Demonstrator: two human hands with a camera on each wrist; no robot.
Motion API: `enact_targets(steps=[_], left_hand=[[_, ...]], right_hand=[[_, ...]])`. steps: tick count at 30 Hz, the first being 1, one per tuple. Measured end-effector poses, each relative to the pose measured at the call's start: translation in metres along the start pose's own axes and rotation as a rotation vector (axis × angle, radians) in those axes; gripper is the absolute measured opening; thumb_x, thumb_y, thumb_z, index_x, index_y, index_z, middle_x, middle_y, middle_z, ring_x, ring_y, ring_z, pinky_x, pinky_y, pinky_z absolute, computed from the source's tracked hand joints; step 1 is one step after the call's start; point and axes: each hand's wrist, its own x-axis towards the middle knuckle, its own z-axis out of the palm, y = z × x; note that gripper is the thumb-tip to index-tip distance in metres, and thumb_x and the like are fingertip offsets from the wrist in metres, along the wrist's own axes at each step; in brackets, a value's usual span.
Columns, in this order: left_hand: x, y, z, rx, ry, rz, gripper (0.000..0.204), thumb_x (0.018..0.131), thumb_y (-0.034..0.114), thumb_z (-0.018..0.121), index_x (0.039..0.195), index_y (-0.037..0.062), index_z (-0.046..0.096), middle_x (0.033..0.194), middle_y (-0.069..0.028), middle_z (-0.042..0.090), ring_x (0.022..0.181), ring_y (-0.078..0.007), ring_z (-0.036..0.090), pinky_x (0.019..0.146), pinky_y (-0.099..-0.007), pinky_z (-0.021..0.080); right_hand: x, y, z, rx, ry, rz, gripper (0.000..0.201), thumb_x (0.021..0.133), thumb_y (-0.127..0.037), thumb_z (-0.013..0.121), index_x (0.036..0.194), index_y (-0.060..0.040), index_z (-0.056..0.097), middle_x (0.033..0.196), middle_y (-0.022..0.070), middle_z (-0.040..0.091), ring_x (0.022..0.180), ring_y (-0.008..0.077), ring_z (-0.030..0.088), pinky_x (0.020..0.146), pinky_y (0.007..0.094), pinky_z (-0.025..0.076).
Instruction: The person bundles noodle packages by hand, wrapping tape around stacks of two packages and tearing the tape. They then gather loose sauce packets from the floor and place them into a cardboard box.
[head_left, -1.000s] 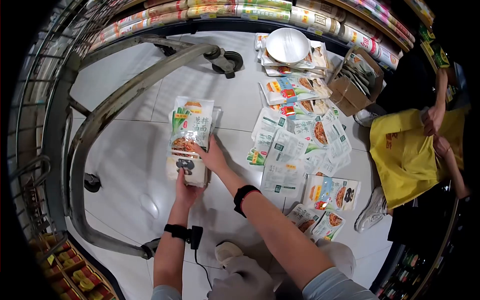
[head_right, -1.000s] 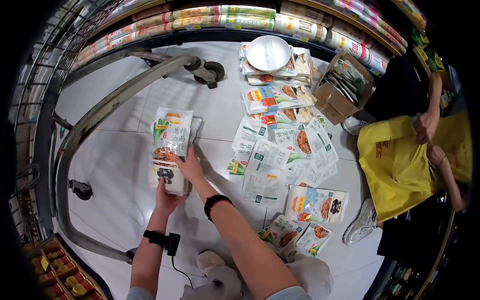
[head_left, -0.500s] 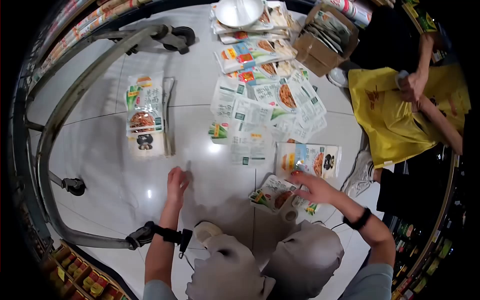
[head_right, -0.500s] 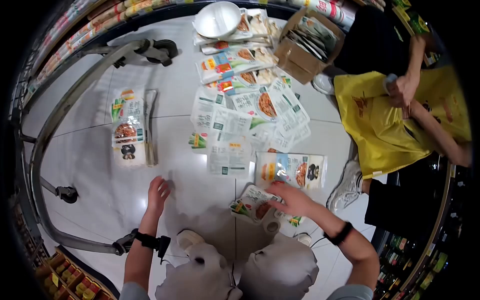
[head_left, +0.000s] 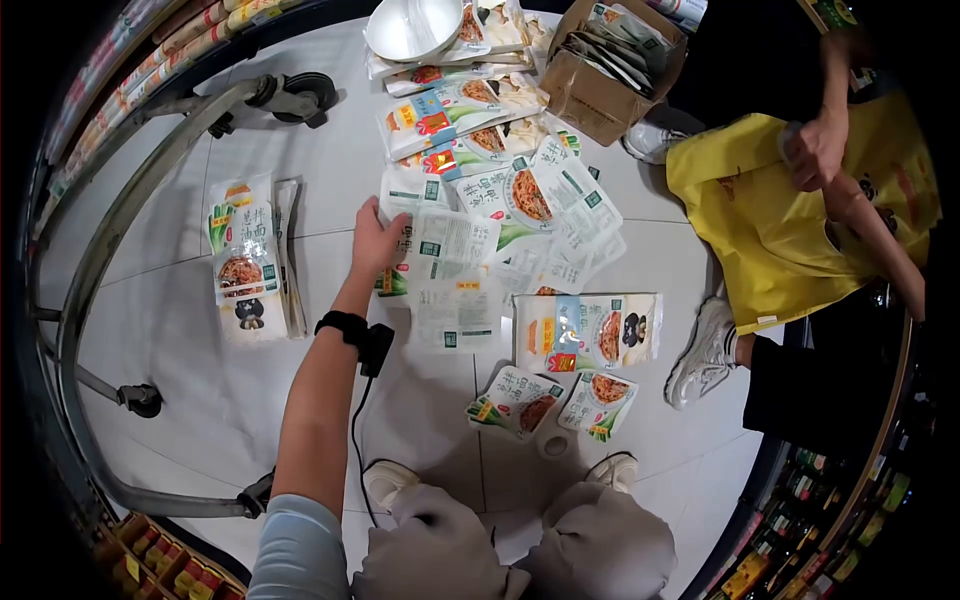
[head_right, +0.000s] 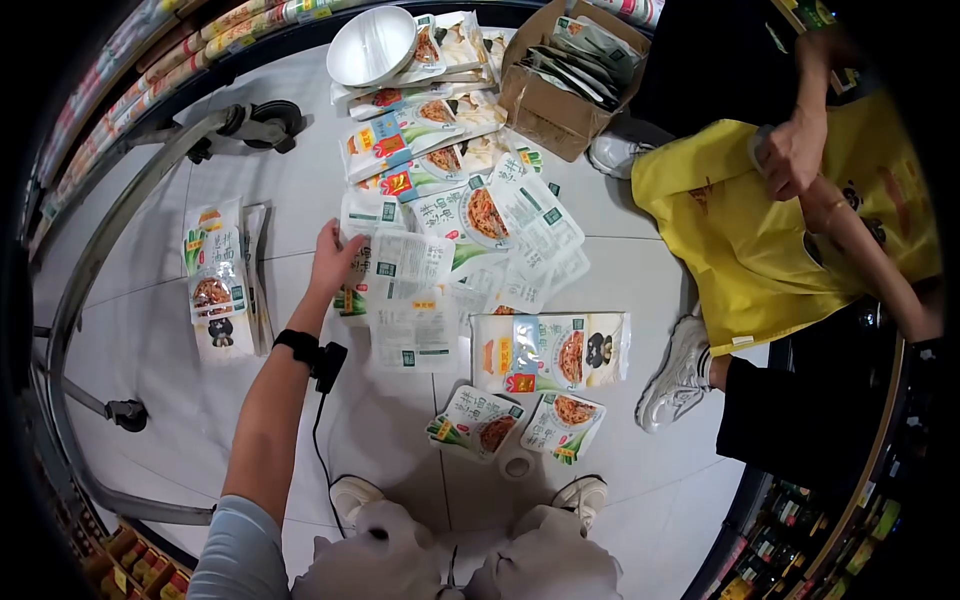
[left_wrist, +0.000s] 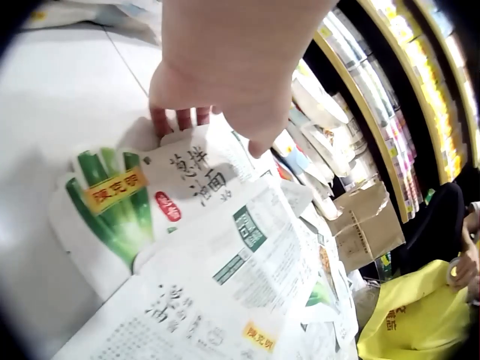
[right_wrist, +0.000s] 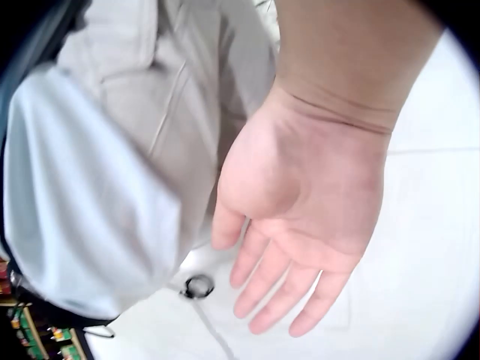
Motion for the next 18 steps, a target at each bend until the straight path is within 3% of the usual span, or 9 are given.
enact_targets(steps=[4, 6, 7, 8, 10, 12, 14, 15, 18], left_hand=[[-0.029, 0.046, 0.006, 0.136, -0.02, -0.147, 0.044, 0.078, 0.026, 0.062, 0.106, -0.0041, 0.047, 0.097, -0.0215, 0.057, 0.088, -0.0323, 0.057, 0.076, -0.0373, 0.045], [-0.028, 0.03, 0.008, 0.372, -0.191, -0.234, 0.044, 0.08, 0.033, 0.059, 0.102, -0.0038, 0.048, 0.091, -0.019, 0.058, 0.082, -0.0321, 0.058, 0.074, -0.0372, 0.045], [-0.023, 0.02, 0.003, 0.341, -0.183, -0.212, 0.05, 0.081, 0.041, 0.056, 0.102, -0.0032, 0.048, 0.087, -0.0175, 0.058, 0.078, -0.0298, 0.058, 0.074, -0.037, 0.045], [-0.011, 0.005, 0.0, 0.337, -0.177, -0.208, 0.05, 0.081, 0.041, 0.056, 0.102, -0.0032, 0.048, 0.087, -0.0175, 0.058, 0.078, -0.0298, 0.058, 0.074, -0.037, 0.045], [0.028, -0.017, -0.003, -0.058, 0.196, -0.285, 0.043, 0.083, 0.042, 0.056, 0.093, 0.0005, 0.05, 0.069, -0.0068, 0.054, 0.068, -0.0236, 0.056, 0.073, -0.0356, 0.046], [0.049, 0.024, -0.021, -0.308, 0.156, -0.422, 0.051, 0.079, 0.05, 0.059, 0.095, 0.0019, 0.05, 0.069, -0.0022, 0.049, 0.066, -0.0189, 0.05, 0.074, -0.0329, 0.045], [0.071, 0.051, -0.024, -0.539, 0.135, -0.651, 0.065, 0.073, 0.055, 0.062, 0.103, -0.0009, 0.048, 0.08, -0.0056, 0.05, 0.074, -0.019, 0.051, 0.079, -0.0302, 0.043], [0.077, 0.059, -0.023, -0.549, 0.053, -0.657, 0.089, 0.068, 0.057, 0.064, 0.125, -0.0064, 0.036, 0.108, -0.0202, 0.052, 0.101, -0.0279, 0.05, 0.085, -0.0369, 0.042], [0.121, 0.027, 0.001, -0.239, 0.089, -0.4, 0.092, 0.068, 0.057, 0.064, 0.127, -0.0068, 0.034, 0.121, -0.0241, 0.043, 0.114, -0.0323, 0.043, 0.091, -0.0393, 0.039]], right_hand=[[-0.016, 0.011, -0.081, -0.187, 0.225, -0.374, 0.026, 0.085, -0.022, 0.054, 0.106, -0.0066, 0.058, 0.098, 0.0102, 0.064, 0.091, 0.0236, 0.061, 0.08, 0.033, 0.046], [-0.015, -0.143, -0.147, -0.433, 0.462, -0.055, 0.025, 0.088, -0.018, 0.053, 0.111, -0.008, 0.055, 0.092, 0.0107, 0.065, 0.079, 0.0225, 0.062, 0.072, 0.0328, 0.049], [-0.007, -0.192, -0.168, -0.345, 0.601, -0.205, 0.023, 0.087, -0.015, 0.053, 0.108, -0.0068, 0.056, 0.082, 0.0104, 0.065, 0.07, 0.02, 0.062, 0.066, 0.0304, 0.049], [-0.004, -0.193, -0.172, -0.391, 0.608, -0.2, 0.022, 0.087, -0.014, 0.054, 0.106, -0.0042, 0.056, 0.083, 0.0117, 0.064, 0.07, 0.0169, 0.061, 0.065, 0.0281, 0.048], [0.024, -0.272, -0.209, -0.085, 0.645, -0.511, 0.021, 0.087, -0.014, 0.053, 0.104, -0.0025, 0.055, 0.084, 0.0132, 0.064, 0.071, 0.0177, 0.061, 0.065, 0.0277, 0.048], [0.043, -0.317, -0.211, -0.186, 0.635, -0.518, 0.021, 0.087, -0.014, 0.052, 0.104, -0.0017, 0.055, 0.084, 0.0139, 0.063, 0.074, 0.0206, 0.062, 0.067, 0.0291, 0.049], [0.054, -0.361, -0.199, -0.315, 0.615, -0.546, 0.02, 0.086, -0.013, 0.052, 0.102, -0.0011, 0.056, 0.084, 0.0142, 0.063, 0.077, 0.0231, 0.062, 0.069, 0.031, 0.05], [0.062, -0.378, -0.194, -0.36, 0.584, -0.572, 0.02, 0.085, -0.013, 0.053, 0.101, -0.0011, 0.057, 0.085, 0.0145, 0.063, 0.077, 0.024, 0.062, 0.069, 0.0317, 0.05], [0.087, -0.423, -0.184, -0.404, 0.591, -0.666, 0.02, 0.083, -0.013, 0.054, 0.1, -0.0014, 0.058, 0.085, 0.0152, 0.063, 0.078, 0.0258, 0.062, 0.069, 0.0326, 0.05]])
